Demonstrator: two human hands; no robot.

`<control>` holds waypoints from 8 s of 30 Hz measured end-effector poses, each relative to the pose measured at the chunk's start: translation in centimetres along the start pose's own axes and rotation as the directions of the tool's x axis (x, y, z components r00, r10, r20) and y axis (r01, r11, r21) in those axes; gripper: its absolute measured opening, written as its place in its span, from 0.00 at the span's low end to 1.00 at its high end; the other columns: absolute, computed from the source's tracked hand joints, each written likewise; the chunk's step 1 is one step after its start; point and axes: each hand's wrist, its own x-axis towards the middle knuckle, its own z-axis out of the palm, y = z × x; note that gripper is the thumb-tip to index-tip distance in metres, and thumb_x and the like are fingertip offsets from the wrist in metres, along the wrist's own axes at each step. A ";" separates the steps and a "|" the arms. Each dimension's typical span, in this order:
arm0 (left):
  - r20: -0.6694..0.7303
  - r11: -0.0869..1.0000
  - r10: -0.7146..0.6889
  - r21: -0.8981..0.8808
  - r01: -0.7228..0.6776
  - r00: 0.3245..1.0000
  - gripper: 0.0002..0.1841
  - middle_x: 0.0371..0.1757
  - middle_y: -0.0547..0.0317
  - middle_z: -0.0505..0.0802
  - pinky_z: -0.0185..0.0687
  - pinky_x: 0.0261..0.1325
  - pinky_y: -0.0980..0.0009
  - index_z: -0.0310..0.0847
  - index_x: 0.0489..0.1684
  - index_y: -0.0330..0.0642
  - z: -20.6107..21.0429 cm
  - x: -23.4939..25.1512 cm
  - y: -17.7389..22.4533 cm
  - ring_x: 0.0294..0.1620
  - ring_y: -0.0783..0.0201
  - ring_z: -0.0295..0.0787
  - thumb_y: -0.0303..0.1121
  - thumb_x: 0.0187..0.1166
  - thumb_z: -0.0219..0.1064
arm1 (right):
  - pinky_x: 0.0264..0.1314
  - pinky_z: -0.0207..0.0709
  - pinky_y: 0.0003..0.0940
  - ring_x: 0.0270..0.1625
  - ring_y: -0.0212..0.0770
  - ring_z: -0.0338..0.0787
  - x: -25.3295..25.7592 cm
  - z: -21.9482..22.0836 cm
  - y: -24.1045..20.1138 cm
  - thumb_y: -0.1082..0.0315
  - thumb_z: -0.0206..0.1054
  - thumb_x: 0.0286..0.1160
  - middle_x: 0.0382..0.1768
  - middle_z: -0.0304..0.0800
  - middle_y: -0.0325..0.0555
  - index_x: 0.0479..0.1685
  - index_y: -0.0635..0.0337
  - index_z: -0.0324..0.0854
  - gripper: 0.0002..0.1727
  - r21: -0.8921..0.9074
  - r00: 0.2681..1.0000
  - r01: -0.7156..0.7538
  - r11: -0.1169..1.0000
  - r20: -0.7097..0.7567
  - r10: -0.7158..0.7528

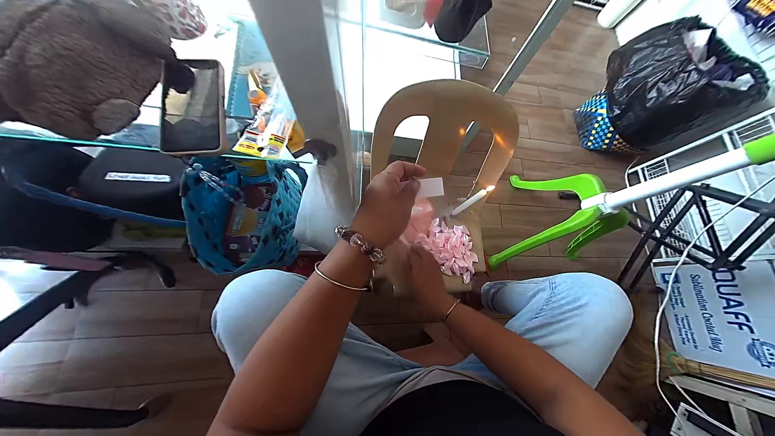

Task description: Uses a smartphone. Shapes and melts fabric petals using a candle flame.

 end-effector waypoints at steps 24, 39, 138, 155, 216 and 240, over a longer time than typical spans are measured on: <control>-0.006 0.979 0.129 0.163 -0.126 0.992 0.11 0.52 0.51 0.92 0.87 0.47 0.62 0.82 0.62 0.39 2.2 -0.5 -0.8 0.41 0.63 0.89 0.29 0.86 0.63 | 0.42 0.86 0.32 0.40 0.39 0.94 2.1 -16.7 0.6 0.35 0.24 0.89 0.42 0.94 0.45 0.60 0.57 0.78 0.42 0.933 0.945 -0.285 0.220 0.312 -0.096; 0.111 0.535 0.552 0.713 -0.453 0.827 0.28 0.66 0.41 0.88 0.82 0.60 0.40 0.86 0.65 0.40 5.4 -0.1 -2.8 0.66 0.39 0.85 0.45 0.68 0.81 | 0.34 0.82 0.24 0.31 0.31 0.88 1.1 -17.0 1.9 0.70 0.62 0.86 0.33 0.89 0.42 0.50 0.61 0.78 0.04 0.955 0.948 -0.270 0.126 0.240 0.209; 0.072 0.953 -0.071 -0.289 0.089 0.995 0.14 0.42 0.61 0.91 0.89 0.43 0.74 0.80 0.57 0.41 4.9 -0.1 0.2 0.37 0.71 0.90 0.17 0.78 0.67 | 0.43 0.81 0.18 0.48 0.28 0.85 0.7 -15.2 1.4 0.71 0.73 0.70 0.60 0.83 0.43 0.37 0.59 0.89 0.02 0.607 0.869 0.451 0.654 -0.464 -0.168; 0.163 0.916 -0.011 -0.394 0.075 0.987 0.14 0.44 0.60 0.92 0.90 0.44 0.74 0.78 0.63 0.42 4.6 -0.1 0.0 0.38 0.70 0.91 0.20 0.84 0.60 | 0.39 0.82 0.21 0.44 0.29 0.84 0.5 -16.5 2.0 0.70 0.74 0.70 0.64 0.80 0.43 0.35 0.58 0.87 0.03 0.677 0.908 0.408 0.612 -0.369 -0.198; 0.033 0.882 -0.081 -0.464 0.087 0.996 0.02 0.39 0.63 0.95 0.93 0.45 0.72 0.87 0.43 0.43 6.3 0.2 -0.2 0.36 0.70 0.94 0.26 0.81 0.69 | 0.49 0.83 0.24 0.61 0.33 0.85 -0.1 -16.3 1.7 0.64 0.70 0.77 0.77 0.74 0.47 0.59 0.61 0.88 0.16 0.629 0.871 0.441 0.640 -0.471 -0.137; 0.127 0.871 0.467 -0.239 -0.430 0.875 0.05 0.51 0.61 0.90 0.87 0.54 0.75 0.88 0.36 0.40 5.6 1.4 -2.3 0.51 0.71 0.88 0.19 0.73 0.72 | 0.50 0.87 0.34 0.45 0.37 0.92 -0.3 -17.5 2.6 0.71 0.61 0.82 0.44 0.93 0.45 0.44 0.58 0.85 0.07 0.940 0.931 -0.316 -0.131 0.280 -0.235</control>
